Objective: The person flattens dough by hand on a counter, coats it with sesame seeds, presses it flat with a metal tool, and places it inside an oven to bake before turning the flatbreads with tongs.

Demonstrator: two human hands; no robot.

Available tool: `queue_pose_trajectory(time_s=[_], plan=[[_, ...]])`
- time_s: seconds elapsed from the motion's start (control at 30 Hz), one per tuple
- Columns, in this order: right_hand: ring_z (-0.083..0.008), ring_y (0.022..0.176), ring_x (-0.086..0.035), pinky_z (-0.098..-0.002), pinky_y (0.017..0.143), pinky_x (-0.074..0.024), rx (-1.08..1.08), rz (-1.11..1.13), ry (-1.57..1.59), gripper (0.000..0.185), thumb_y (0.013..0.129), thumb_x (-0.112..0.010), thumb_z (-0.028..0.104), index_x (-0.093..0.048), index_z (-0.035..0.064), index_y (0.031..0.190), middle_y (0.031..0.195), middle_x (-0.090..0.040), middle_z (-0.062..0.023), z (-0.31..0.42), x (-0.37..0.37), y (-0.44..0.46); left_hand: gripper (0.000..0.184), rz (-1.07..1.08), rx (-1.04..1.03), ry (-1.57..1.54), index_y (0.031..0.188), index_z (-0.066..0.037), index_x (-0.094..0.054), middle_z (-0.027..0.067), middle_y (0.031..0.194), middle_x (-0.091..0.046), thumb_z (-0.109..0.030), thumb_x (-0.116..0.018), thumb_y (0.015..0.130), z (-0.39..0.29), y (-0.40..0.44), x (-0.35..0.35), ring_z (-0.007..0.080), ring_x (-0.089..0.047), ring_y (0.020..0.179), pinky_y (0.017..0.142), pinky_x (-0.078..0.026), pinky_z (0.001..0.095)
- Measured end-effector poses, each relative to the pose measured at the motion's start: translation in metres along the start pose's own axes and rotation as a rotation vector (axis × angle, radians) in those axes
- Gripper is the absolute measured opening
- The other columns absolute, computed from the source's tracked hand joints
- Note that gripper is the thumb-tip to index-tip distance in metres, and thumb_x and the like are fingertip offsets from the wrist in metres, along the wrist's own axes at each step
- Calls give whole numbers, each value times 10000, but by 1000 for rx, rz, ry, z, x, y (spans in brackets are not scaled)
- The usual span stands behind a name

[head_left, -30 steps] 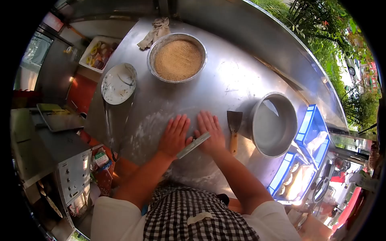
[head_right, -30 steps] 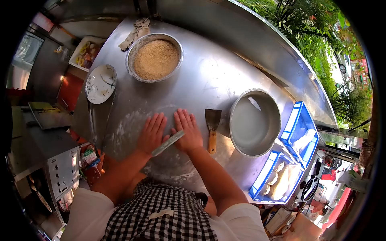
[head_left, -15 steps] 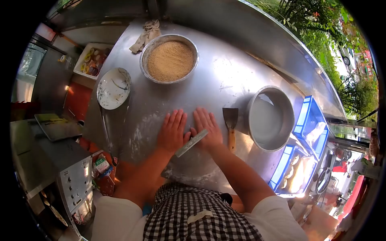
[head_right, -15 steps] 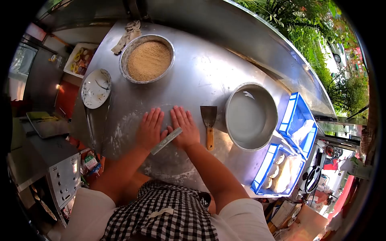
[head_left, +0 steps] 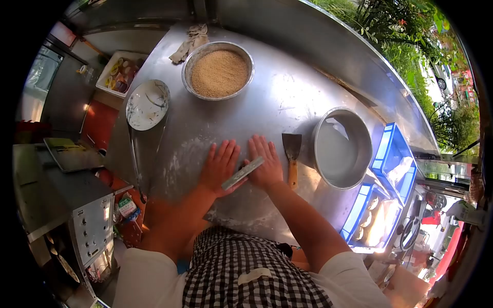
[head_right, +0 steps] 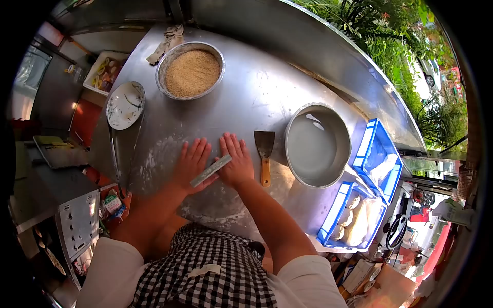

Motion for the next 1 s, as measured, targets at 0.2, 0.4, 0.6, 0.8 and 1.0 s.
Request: queue_pose_trajectory(time_s=[0.2, 0.4, 0.6, 0.8, 1.0], plan=[[-304, 1584, -247, -487, 1298, -156, 25, -21, 51, 647, 1010, -502, 297, -382, 10, 1577, 1680, -322, -150, 0, -11, -29, 1129, 10, -1, -61, 1559, 16, -389, 209, 1661, -319, -788, -631, 805, -15, -14, -12, 379, -234, 1569, 1249, -106, 639], [-293, 1570, -275, -487, 1294, -165, 12, -34, -13, 636, 1007, -514, 290, -398, 18, 1570, 1670, -341, -139, 1, -8, -28, 1129, 15, 1, -48, 1566, -14, -390, 188, 1646, -348, -793, -644, 789, -18, -11, -6, 384, -264, 1551, 1247, -109, 646], [-316, 1575, -261, -496, 1292, -171, 15, -42, 38, 638, 1007, -517, 284, -390, 3, 1566, 1662, -347, -160, 0, -10, -40, 1132, 12, 4, 23, 1557, -21, -399, 218, 1630, -350, -797, -663, 776, -17, -16, -8, 410, -282, 1535, 1239, -135, 651], [-316, 1580, -251, -488, 1298, -158, -27, 4, 42, 651, 1014, -503, 284, -362, -1, 1583, 1683, -307, -170, -7, -8, -25, 1185, -87, 26, -89, 1551, 51, -363, 257, 1630, -330, -820, -630, 793, 3, 5, 9, 419, -270, 1541, 1247, -170, 615], [-299, 1581, -253, -466, 1302, -158, -46, 15, 53, 636, 1036, -485, 313, -373, 6, 1582, 1679, -326, -155, -8, -6, -17, 1192, -38, 41, -15, 1538, 78, -373, 268, 1629, -340, -825, -613, 798, 12, 9, -4, 407, -264, 1553, 1276, -183, 536]])
Point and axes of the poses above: each hand's wrist, its own y-axis towards the middle knuckle, its own x-axis out of the back of the hand, z = x × y, the point moved 8 cm from there along y, towards the middle knuckle
